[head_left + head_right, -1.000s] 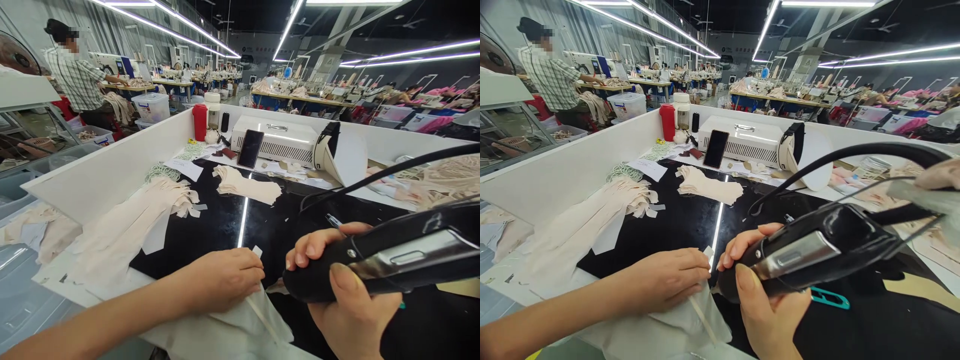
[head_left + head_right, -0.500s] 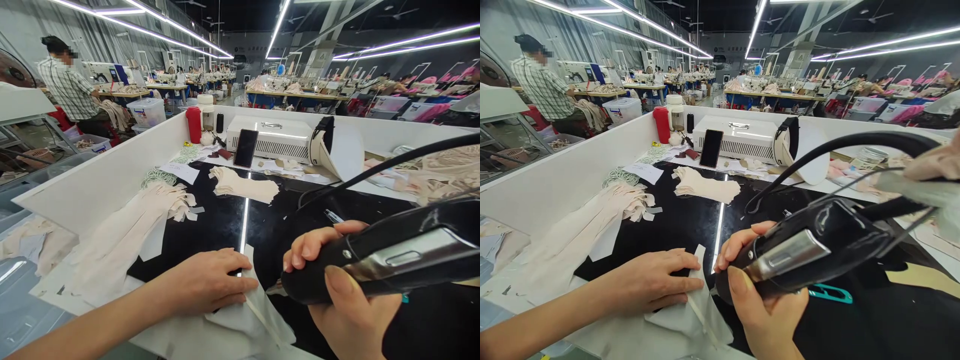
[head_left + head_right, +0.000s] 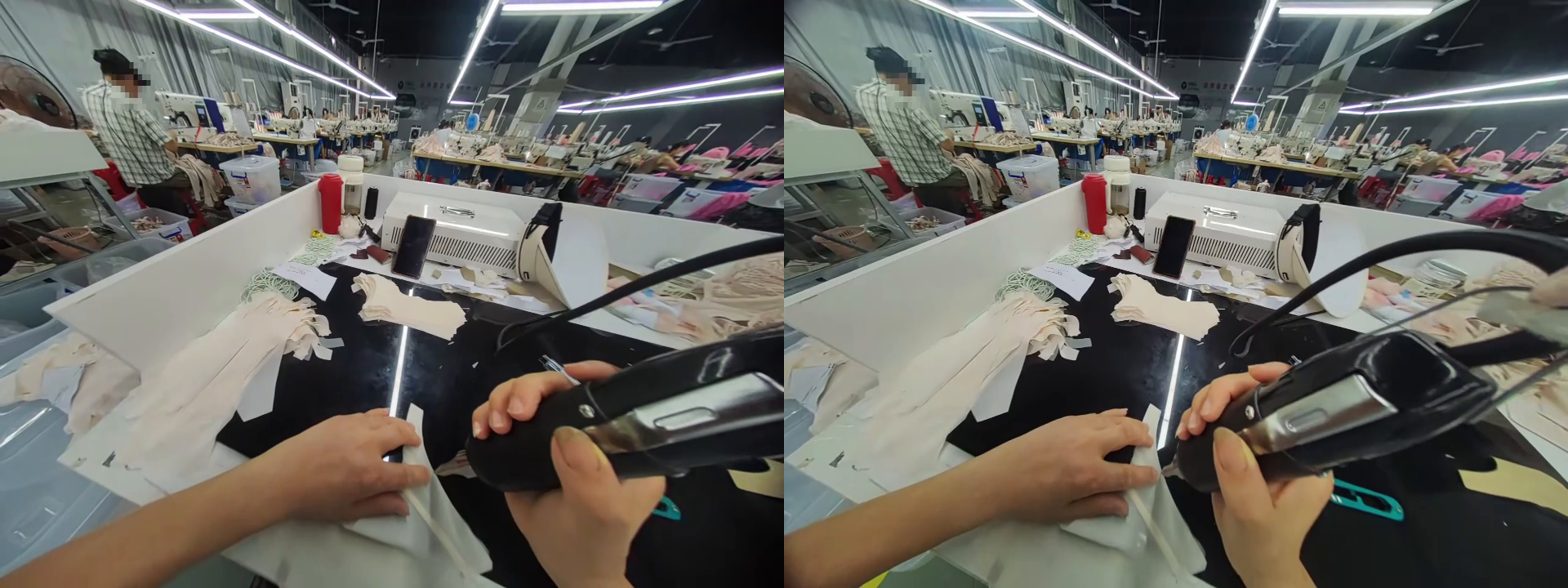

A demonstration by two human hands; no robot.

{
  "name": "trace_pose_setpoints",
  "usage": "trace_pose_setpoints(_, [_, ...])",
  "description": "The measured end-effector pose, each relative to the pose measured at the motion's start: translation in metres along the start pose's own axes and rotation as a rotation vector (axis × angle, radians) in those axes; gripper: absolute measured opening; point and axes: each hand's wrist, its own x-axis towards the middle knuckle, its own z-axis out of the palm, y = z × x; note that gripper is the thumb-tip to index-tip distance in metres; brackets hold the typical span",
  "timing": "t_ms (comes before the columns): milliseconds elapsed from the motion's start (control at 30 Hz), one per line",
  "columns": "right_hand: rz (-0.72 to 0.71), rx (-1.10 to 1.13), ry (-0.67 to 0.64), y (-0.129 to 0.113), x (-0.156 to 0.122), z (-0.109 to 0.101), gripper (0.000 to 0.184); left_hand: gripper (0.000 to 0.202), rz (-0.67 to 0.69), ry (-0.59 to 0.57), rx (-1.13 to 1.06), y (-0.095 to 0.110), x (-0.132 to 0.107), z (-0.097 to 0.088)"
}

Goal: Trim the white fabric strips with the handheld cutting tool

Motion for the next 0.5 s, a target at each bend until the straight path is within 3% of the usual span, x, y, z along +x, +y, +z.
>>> trace_pose_setpoints(300, [0.002,-0.042,0.001,0.0044,0.0038,0.004,0.033,0.029,0.01,0.074,-0.013,-0.0001,0.0005,0.0024])
trace_pose_setpoints(500, [-0.019,-0.027,0.008,0.0088,0.0061,0.006,0.034,0.031,-0.021,0.048,-0.019,0.0001,0.0,0.0034])
